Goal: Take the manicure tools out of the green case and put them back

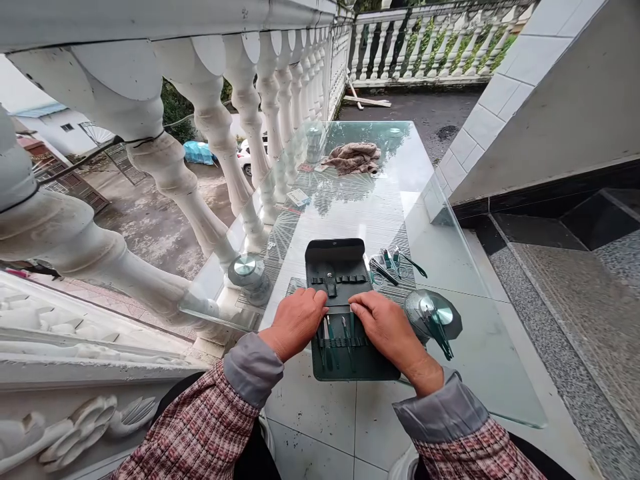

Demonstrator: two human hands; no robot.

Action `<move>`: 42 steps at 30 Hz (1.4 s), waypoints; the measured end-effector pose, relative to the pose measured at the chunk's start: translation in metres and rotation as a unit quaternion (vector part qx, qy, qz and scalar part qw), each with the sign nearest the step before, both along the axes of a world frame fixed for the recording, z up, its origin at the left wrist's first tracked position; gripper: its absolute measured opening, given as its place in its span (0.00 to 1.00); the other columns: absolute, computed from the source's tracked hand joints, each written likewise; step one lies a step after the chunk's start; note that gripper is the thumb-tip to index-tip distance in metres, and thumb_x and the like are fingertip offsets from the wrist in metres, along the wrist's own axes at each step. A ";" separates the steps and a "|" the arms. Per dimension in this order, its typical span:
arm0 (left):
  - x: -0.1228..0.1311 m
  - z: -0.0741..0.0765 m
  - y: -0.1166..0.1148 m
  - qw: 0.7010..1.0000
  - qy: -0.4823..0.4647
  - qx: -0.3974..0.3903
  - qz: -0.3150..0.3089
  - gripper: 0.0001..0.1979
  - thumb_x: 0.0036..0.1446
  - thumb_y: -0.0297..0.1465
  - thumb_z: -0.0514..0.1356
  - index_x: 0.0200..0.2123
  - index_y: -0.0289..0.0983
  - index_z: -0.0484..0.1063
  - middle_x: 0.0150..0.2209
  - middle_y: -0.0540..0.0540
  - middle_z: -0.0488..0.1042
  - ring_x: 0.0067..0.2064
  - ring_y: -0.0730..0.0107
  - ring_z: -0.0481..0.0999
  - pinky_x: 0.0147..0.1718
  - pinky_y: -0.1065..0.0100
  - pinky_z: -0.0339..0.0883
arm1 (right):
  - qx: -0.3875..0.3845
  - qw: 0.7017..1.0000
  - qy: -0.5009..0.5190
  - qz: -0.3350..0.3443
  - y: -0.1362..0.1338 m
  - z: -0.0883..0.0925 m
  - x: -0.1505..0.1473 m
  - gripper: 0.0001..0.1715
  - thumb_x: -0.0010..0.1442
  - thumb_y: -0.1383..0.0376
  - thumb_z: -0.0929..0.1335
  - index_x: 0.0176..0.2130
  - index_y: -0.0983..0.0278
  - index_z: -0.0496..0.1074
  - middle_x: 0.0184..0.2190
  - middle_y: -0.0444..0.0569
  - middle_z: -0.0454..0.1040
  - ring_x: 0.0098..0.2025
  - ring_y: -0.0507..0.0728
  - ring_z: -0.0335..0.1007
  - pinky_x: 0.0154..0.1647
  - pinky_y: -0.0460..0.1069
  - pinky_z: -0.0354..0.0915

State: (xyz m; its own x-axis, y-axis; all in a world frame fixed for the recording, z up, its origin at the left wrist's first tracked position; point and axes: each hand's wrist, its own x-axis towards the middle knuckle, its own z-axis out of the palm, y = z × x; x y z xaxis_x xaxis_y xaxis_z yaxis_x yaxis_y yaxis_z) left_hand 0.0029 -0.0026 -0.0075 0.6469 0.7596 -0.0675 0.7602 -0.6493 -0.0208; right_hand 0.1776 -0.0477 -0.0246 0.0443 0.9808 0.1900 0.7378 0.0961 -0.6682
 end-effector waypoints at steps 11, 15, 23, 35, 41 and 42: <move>0.001 -0.001 0.000 1.000 -0.002 0.003 0.007 0.07 0.62 0.34 0.48 0.37 0.37 0.62 0.35 0.45 0.69 0.38 0.62 0.68 0.29 0.65 0.61 | 0.031 0.990 -0.102 0.096 -0.014 0.000 0.006 0.13 0.61 0.69 0.59 0.36 0.61 0.72 0.33 0.48 0.68 0.36 0.53 0.65 0.34 0.48 0.62; 0.001 -0.001 -0.001 1.000 0.002 -0.005 0.018 0.07 0.63 0.34 0.48 0.38 0.38 0.62 0.36 0.45 0.69 0.39 0.63 0.68 0.30 0.66 0.61 | 0.032 0.987 -0.116 0.104 -0.016 -0.001 0.006 0.13 0.60 0.69 0.59 0.36 0.60 0.72 0.33 0.48 0.67 0.36 0.53 0.65 0.33 0.47 0.62; 0.001 -0.001 -0.001 1.000 0.000 0.011 0.007 0.07 0.62 0.34 0.49 0.37 0.37 0.62 0.35 0.45 0.69 0.38 0.62 0.68 0.29 0.65 0.60 | 0.040 0.990 -0.104 0.087 -0.019 -0.004 0.006 0.12 0.59 0.70 0.60 0.40 0.61 0.69 0.36 0.49 0.67 0.38 0.55 0.65 0.36 0.49 0.63; 0.000 -0.001 0.000 1.000 -0.002 0.010 -0.003 0.07 0.62 0.34 0.49 0.37 0.37 0.62 0.35 0.45 0.69 0.38 0.62 0.68 0.29 0.65 0.60 | 0.040 0.984 -0.081 0.156 -0.039 0.010 0.015 0.11 0.51 0.66 0.70 0.38 0.61 0.68 0.40 0.50 0.69 0.43 0.57 0.64 0.43 0.53 0.64; 0.001 0.000 0.000 1.000 0.003 0.012 -0.002 0.07 0.62 0.34 0.49 0.37 0.37 0.62 0.35 0.46 0.69 0.38 0.61 0.68 0.29 0.65 0.61 | -0.003 0.975 -0.108 0.192 -0.053 0.012 0.016 0.28 0.45 0.67 0.74 0.46 0.60 0.65 0.47 0.52 0.67 0.50 0.61 0.61 0.48 0.57 0.62; 0.001 0.000 0.000 1.000 0.004 0.013 -0.003 0.07 0.62 0.34 0.49 0.37 0.37 0.62 0.35 0.46 0.69 0.38 0.62 0.68 0.29 0.65 0.61 | -0.012 0.975 -0.111 0.189 -0.054 0.012 0.016 0.28 0.45 0.67 0.73 0.46 0.60 0.65 0.48 0.52 0.66 0.50 0.61 0.60 0.48 0.58 0.62</move>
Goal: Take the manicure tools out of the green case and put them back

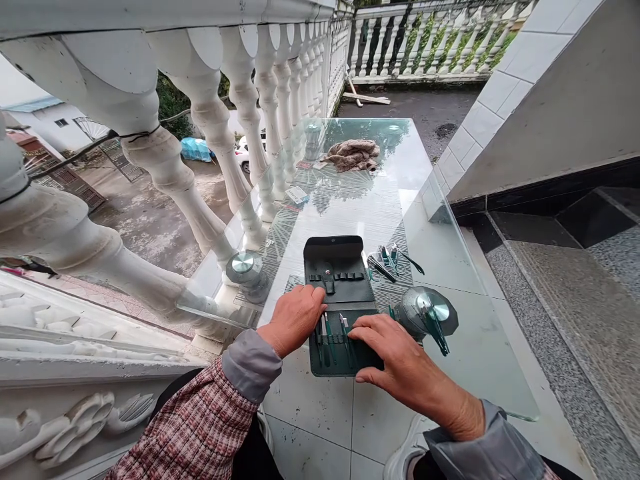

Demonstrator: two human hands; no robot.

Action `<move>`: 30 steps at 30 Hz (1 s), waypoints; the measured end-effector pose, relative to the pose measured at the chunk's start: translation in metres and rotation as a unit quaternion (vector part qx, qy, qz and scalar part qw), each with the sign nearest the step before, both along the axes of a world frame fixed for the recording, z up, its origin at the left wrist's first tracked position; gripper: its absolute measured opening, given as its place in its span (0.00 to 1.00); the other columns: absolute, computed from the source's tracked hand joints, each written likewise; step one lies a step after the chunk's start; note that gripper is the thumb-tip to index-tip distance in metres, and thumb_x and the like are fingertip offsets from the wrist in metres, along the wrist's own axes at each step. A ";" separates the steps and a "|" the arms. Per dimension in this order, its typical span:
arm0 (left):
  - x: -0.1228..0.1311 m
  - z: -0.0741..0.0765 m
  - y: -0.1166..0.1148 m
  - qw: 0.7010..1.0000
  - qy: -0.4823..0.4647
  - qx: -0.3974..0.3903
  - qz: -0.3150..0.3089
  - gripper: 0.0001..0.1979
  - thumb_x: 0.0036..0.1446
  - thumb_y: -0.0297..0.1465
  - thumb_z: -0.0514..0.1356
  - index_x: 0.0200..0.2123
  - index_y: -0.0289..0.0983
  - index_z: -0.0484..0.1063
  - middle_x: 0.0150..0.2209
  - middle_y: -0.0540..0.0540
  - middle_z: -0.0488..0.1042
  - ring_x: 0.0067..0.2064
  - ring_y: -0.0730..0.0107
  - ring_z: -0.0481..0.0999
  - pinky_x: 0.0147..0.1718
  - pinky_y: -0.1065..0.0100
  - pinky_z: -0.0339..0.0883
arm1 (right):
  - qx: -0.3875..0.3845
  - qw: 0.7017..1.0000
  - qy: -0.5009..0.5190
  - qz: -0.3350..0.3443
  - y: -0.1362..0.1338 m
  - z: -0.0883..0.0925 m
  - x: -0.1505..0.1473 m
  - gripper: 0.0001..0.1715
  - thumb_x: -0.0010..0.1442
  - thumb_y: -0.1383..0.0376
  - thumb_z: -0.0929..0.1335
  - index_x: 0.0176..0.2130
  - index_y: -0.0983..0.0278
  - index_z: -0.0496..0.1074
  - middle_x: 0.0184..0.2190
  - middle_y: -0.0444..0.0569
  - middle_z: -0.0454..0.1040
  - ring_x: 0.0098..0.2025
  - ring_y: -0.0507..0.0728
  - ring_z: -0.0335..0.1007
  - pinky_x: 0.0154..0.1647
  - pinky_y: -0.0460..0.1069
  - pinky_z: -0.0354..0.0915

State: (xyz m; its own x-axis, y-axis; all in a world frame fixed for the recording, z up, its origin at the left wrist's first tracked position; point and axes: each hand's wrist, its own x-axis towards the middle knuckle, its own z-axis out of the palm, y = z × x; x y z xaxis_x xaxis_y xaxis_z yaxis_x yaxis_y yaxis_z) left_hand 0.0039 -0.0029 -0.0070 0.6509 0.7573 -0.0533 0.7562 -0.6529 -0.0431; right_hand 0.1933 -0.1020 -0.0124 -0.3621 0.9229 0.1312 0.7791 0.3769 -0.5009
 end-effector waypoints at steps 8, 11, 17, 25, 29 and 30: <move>0.000 -0.001 0.000 1.000 0.004 0.006 0.001 0.08 0.63 0.34 0.48 0.37 0.37 0.62 0.35 0.46 0.69 0.38 0.62 0.68 0.29 0.66 0.61 | -0.012 1.000 -0.001 -0.011 0.000 -0.001 -0.002 0.25 0.49 0.67 0.72 0.47 0.60 0.64 0.48 0.51 0.66 0.50 0.61 0.60 0.50 0.59 0.60; 0.000 -0.001 0.000 1.000 0.006 0.004 0.001 0.08 0.63 0.34 0.48 0.37 0.37 0.62 0.35 0.46 0.69 0.38 0.62 0.68 0.29 0.66 0.61 | -0.011 1.000 0.002 -0.017 0.000 -0.002 -0.004 0.24 0.49 0.67 0.71 0.46 0.60 0.64 0.48 0.51 0.66 0.50 0.61 0.60 0.51 0.59 0.59; -0.001 -0.001 0.001 1.000 0.002 0.007 0.004 0.08 0.63 0.34 0.48 0.37 0.37 0.62 0.35 0.46 0.69 0.38 0.63 0.68 0.30 0.66 0.60 | 0.043 0.997 0.039 -0.045 0.003 0.000 0.006 0.21 0.52 0.67 0.69 0.46 0.61 0.65 0.46 0.51 0.69 0.49 0.58 0.62 0.50 0.55 0.61; 0.000 -0.003 0.004 1.000 0.006 0.017 0.001 0.06 0.62 0.33 0.49 0.37 0.38 0.63 0.35 0.46 0.70 0.37 0.64 0.68 0.30 0.67 0.59 | 0.104 0.900 0.047 -0.420 -0.009 0.007 0.095 0.11 0.56 0.59 0.63 0.35 0.61 0.71 0.33 0.47 0.74 0.34 0.56 0.69 0.35 0.50 0.63; 0.001 -0.003 0.004 1.000 0.010 0.017 0.004 0.07 0.63 0.33 0.48 0.37 0.37 0.63 0.35 0.46 0.70 0.37 0.63 0.68 0.30 0.67 0.59 | 0.052 0.922 0.005 -0.383 -0.014 -0.004 0.104 0.11 0.56 0.61 0.61 0.31 0.61 0.71 0.32 0.47 0.74 0.33 0.55 0.69 0.33 0.49 0.60; 0.002 -0.003 0.004 1.000 0.011 0.019 0.002 0.07 0.63 0.33 0.48 0.37 0.37 0.63 0.35 0.46 0.70 0.37 0.63 0.68 0.29 0.66 0.58 | 0.035 0.931 -0.006 -0.364 -0.014 -0.007 0.102 0.10 0.56 0.62 0.61 0.31 0.61 0.71 0.32 0.46 0.74 0.33 0.54 0.68 0.33 0.48 0.60</move>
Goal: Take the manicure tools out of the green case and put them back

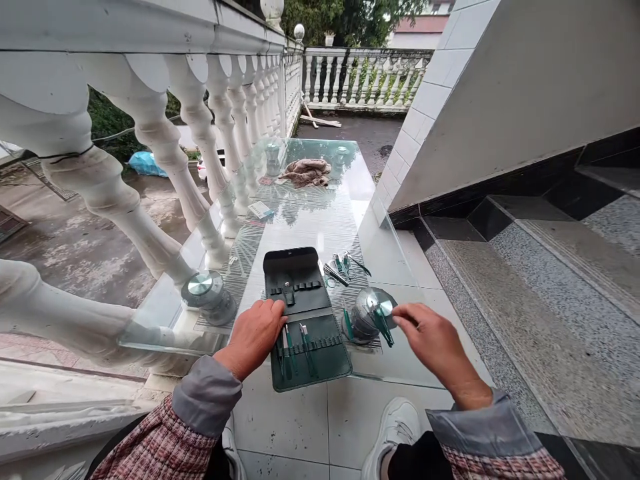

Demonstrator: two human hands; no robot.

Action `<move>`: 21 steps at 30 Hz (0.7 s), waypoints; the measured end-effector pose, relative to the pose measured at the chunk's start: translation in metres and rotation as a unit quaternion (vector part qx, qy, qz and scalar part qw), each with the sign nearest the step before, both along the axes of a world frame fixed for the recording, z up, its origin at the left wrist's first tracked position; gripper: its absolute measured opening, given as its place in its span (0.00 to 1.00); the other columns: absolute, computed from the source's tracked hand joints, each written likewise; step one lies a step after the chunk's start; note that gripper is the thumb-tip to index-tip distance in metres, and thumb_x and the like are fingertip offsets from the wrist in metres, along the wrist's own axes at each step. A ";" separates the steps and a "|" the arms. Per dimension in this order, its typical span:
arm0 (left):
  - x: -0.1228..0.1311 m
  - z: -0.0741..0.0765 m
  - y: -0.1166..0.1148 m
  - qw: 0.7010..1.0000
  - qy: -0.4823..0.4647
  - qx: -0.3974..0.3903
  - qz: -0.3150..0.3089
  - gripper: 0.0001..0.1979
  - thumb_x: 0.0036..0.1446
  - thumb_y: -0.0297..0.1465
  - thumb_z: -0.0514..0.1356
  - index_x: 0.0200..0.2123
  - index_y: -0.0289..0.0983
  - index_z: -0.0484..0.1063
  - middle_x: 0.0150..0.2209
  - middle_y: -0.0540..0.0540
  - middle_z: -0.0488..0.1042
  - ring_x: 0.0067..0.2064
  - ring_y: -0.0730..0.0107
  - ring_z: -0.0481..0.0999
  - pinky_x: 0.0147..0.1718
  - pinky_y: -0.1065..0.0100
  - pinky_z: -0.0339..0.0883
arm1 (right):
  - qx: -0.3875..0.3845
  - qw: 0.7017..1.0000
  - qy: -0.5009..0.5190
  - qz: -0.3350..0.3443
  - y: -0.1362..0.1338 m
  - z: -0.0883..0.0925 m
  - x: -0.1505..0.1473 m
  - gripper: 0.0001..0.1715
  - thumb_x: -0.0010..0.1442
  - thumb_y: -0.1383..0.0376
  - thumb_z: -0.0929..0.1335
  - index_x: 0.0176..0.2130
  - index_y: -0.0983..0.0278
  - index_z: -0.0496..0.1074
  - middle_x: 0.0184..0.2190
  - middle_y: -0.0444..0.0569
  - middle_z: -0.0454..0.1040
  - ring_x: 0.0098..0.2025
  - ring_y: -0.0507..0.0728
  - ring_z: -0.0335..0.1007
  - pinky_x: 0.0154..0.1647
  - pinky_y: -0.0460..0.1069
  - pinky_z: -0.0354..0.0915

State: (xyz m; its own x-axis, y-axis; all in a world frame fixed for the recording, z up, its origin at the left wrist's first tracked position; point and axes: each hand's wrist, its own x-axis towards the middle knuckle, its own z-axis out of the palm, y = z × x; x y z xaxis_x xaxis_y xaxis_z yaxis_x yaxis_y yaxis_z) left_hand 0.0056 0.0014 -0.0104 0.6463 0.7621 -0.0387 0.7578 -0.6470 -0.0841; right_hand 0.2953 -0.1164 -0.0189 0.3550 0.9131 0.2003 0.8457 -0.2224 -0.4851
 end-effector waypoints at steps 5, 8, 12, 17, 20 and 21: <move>0.000 -0.001 0.001 1.000 0.005 0.009 0.000 0.07 0.63 0.33 0.48 0.37 0.38 0.62 0.35 0.46 0.70 0.37 0.64 0.68 0.30 0.67 0.58 | -0.073 0.997 -0.037 0.012 0.004 -0.006 -0.012 0.08 0.55 0.65 0.63 0.30 0.60 0.71 0.31 0.45 0.72 0.31 0.53 0.66 0.29 0.47 0.56; 0.000 -0.001 0.000 1.000 0.007 0.007 0.002 0.07 0.63 0.33 0.47 0.36 0.38 0.62 0.35 0.46 0.70 0.37 0.64 0.68 0.30 0.67 0.58 | -0.103 0.993 -0.054 0.004 0.007 -0.005 -0.014 0.09 0.55 0.67 0.63 0.31 0.60 0.72 0.31 0.45 0.71 0.33 0.53 0.66 0.29 0.46 0.55; -0.001 -0.002 0.000 1.000 0.006 0.003 0.004 0.07 0.63 0.33 0.47 0.37 0.38 0.62 0.35 0.47 0.70 0.37 0.65 0.68 0.30 0.68 0.59 | -0.108 0.992 -0.062 0.011 0.009 -0.004 -0.015 0.10 0.55 0.69 0.62 0.32 0.60 0.72 0.33 0.44 0.71 0.35 0.53 0.66 0.29 0.46 0.54; 0.000 -0.001 0.000 1.000 -0.003 0.008 0.000 0.07 0.63 0.32 0.48 0.37 0.38 0.63 0.35 0.46 0.70 0.37 0.65 0.68 0.31 0.67 0.59 | -0.105 0.991 -0.080 0.003 0.009 -0.004 -0.018 0.10 0.57 0.66 0.62 0.31 0.60 0.72 0.32 0.45 0.71 0.33 0.53 0.65 0.28 0.46 0.53; 0.000 0.000 0.000 1.000 -0.002 0.007 -0.001 0.07 0.63 0.32 0.48 0.37 0.37 0.63 0.35 0.46 0.70 0.37 0.64 0.68 0.30 0.67 0.59 | -0.108 0.988 -0.110 -0.005 0.011 -0.004 -0.020 0.10 0.58 0.65 0.62 0.30 0.61 0.72 0.31 0.46 0.71 0.33 0.54 0.65 0.28 0.47 0.52; 0.001 0.000 0.000 1.000 -0.001 0.006 0.000 0.07 0.63 0.32 0.47 0.36 0.37 0.63 0.35 0.46 0.70 0.37 0.63 0.68 0.30 0.67 0.59 | -0.109 0.986 -0.124 -0.009 0.011 -0.004 -0.021 0.10 0.58 0.65 0.62 0.30 0.61 0.71 0.31 0.46 0.70 0.34 0.54 0.65 0.28 0.47 0.52</move>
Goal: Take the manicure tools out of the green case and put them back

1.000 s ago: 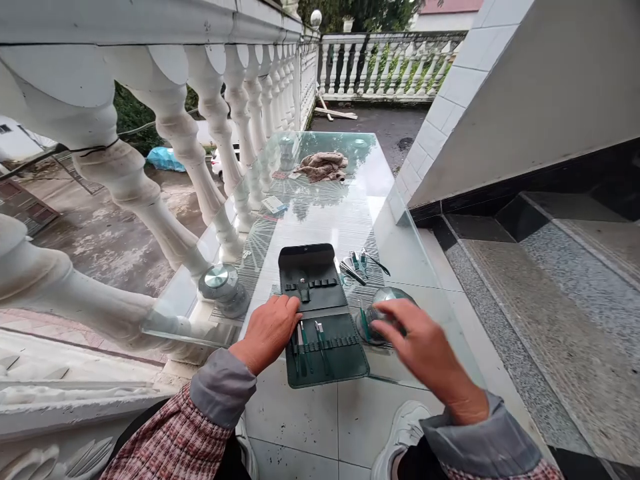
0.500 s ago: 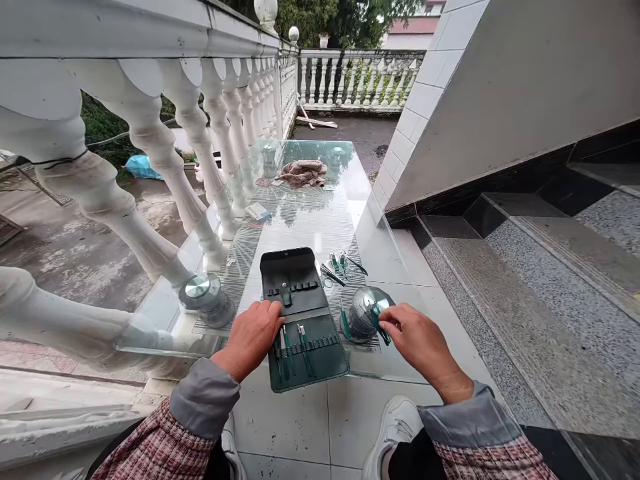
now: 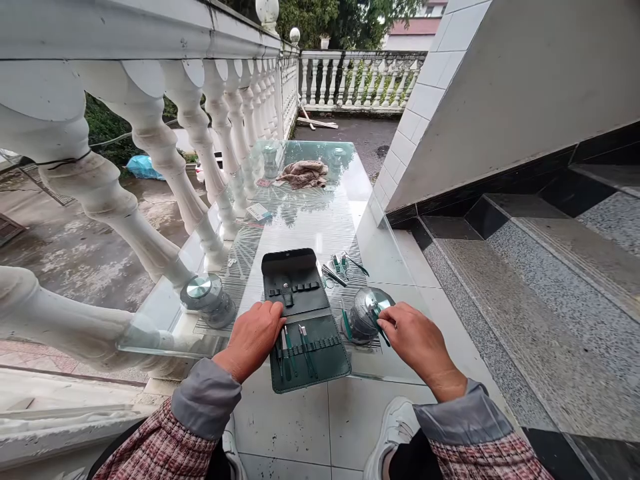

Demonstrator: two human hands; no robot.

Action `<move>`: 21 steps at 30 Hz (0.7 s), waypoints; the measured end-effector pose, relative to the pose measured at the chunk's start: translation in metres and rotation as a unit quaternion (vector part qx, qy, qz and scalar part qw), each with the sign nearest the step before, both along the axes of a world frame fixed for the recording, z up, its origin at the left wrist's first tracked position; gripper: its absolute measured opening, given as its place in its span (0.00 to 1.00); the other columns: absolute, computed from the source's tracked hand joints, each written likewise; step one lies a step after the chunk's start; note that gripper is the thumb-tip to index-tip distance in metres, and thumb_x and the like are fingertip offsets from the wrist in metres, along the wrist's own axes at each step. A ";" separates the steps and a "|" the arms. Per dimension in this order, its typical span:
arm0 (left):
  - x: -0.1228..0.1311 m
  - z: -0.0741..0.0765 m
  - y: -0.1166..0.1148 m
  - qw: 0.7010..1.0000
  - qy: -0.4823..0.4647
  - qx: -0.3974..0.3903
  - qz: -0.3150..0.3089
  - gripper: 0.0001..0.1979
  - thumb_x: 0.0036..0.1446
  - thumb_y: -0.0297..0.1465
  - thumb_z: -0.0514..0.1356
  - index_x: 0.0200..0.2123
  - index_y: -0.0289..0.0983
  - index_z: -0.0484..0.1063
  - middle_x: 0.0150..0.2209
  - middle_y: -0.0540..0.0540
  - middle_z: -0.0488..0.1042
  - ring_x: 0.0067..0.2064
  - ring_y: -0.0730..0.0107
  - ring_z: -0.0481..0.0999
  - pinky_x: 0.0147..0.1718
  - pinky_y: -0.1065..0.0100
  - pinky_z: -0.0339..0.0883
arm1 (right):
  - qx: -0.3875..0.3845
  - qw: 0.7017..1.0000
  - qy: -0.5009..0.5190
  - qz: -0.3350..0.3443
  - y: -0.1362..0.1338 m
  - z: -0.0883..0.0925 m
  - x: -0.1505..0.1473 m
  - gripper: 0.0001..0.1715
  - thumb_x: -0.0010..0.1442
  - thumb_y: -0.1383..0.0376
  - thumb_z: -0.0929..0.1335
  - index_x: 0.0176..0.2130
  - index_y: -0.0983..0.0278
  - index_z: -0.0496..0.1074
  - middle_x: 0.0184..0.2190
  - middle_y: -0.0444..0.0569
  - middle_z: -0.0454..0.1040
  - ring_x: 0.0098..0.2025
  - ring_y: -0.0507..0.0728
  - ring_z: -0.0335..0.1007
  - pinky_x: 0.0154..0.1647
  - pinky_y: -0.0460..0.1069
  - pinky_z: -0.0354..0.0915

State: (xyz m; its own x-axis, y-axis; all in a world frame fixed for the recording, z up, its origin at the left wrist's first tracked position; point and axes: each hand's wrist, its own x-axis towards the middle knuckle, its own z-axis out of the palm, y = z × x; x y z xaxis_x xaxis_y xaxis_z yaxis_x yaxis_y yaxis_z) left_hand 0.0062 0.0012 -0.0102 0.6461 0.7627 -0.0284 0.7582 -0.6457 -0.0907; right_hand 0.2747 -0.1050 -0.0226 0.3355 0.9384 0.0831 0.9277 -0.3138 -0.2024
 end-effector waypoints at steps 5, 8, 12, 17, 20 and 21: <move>0.000 0.001 0.000 1.000 0.001 0.002 0.000 0.07 0.63 0.32 0.48 0.37 0.37 0.63 0.35 0.46 0.70 0.37 0.63 0.68 0.30 0.67 0.59 | -0.015 0.997 -0.070 0.012 0.002 -0.001 -0.004 0.10 0.59 0.69 0.61 0.31 0.62 0.71 0.31 0.48 0.70 0.36 0.55 0.65 0.29 0.47 0.52; 0.000 0.001 0.000 1.000 0.004 -0.001 -0.001 0.07 0.63 0.32 0.48 0.36 0.37 0.63 0.34 0.46 0.70 0.37 0.63 0.68 0.30 0.67 0.60 | -0.029 0.995 -0.095 0.022 0.003 0.000 -0.006 0.11 0.59 0.70 0.60 0.30 0.63 0.70 0.31 0.49 0.70 0.35 0.55 0.64 0.28 0.47 0.50; 0.001 0.002 -0.001 1.000 0.007 0.000 0.001 0.07 0.63 0.32 0.48 0.36 0.37 0.63 0.34 0.46 0.70 0.36 0.64 0.68 0.30 0.67 0.59 | -0.043 0.994 -0.094 0.025 0.003 0.001 -0.007 0.10 0.60 0.68 0.61 0.29 0.63 0.69 0.31 0.49 0.69 0.35 0.55 0.64 0.26 0.47 0.49; 0.000 0.003 -0.001 1.000 0.008 0.005 -0.002 0.08 0.63 0.32 0.47 0.36 0.37 0.63 0.34 0.46 0.70 0.36 0.64 0.68 0.30 0.67 0.60 | -0.059 0.995 -0.081 0.016 0.005 0.002 -0.008 0.09 0.60 0.68 0.61 0.30 0.63 0.68 0.31 0.49 0.69 0.35 0.55 0.65 0.27 0.48 0.49; 0.000 0.002 -0.001 1.000 0.004 0.005 -0.002 0.07 0.63 0.32 0.47 0.36 0.37 0.63 0.34 0.46 0.70 0.37 0.64 0.68 0.31 0.67 0.60 | -0.066 0.994 -0.084 0.013 0.005 0.002 -0.011 0.08 0.60 0.70 0.60 0.31 0.64 0.67 0.32 0.50 0.68 0.36 0.57 0.65 0.27 0.48 0.50; 0.000 0.002 -0.001 1.000 0.002 0.004 -0.002 0.07 0.63 0.32 0.48 0.36 0.37 0.63 0.34 0.46 0.70 0.37 0.64 0.69 0.31 0.67 0.60 | -0.069 0.994 -0.086 0.014 0.005 0.002 -0.012 0.08 0.60 0.70 0.60 0.32 0.64 0.67 0.32 0.51 0.68 0.36 0.57 0.65 0.28 0.48 0.50</move>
